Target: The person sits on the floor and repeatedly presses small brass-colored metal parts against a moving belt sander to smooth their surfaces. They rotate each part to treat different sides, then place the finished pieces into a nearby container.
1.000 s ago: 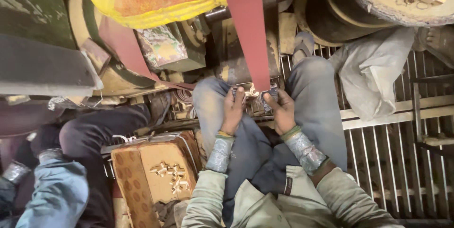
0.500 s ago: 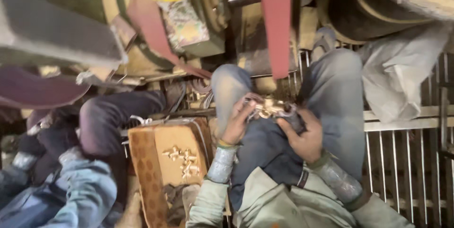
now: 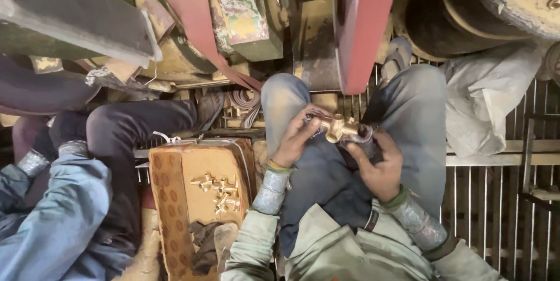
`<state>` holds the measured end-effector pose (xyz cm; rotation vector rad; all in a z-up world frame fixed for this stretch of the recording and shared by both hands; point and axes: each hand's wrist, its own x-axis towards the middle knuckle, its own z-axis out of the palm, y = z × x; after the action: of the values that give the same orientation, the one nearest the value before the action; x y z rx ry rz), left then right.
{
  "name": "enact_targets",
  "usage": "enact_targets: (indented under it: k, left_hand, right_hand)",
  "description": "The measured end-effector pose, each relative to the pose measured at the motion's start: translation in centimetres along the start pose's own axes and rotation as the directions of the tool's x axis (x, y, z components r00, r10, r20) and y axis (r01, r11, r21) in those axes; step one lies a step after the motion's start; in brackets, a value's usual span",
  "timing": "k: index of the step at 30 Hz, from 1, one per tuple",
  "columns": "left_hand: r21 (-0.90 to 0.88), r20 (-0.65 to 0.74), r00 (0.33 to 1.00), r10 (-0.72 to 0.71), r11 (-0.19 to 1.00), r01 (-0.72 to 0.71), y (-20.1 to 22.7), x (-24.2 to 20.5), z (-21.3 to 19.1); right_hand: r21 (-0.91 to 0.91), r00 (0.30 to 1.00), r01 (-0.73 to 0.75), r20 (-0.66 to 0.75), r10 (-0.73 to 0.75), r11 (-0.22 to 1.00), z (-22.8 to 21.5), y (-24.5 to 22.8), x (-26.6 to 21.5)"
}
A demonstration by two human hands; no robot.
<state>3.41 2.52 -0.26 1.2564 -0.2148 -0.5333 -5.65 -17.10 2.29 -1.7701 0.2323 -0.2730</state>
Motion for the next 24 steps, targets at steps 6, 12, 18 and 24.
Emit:
enact_targets:
  k: [6,12,18,24]
  left_hand:
    - [0.065,-0.126,0.991,-0.042,0.997,0.051,-2.2,2.4,-0.7]
    - [0.122,-0.23,0.97,-0.081,0.986,0.111,-4.1,4.9,-0.5]
    - [0.409,-0.232,0.971,0.059,0.912,0.043,-3.8,5.3,0.4]
    - [0.564,-0.281,0.948,0.147,0.825,0.039,-3.9,5.2,1.3]
  right_hand:
    - [0.253,0.953,-0.299,0.128,0.274,0.92,1.5,4.8,2.7]
    - [0.549,0.887,-0.44,0.142,0.439,0.711,3.0,8.4,4.7]
    - [0.739,0.854,-0.461,0.219,0.472,0.492,3.7,9.1,5.6]
    - [0.732,0.797,-0.542,0.292,0.529,0.413,3.7,11.6,5.6]
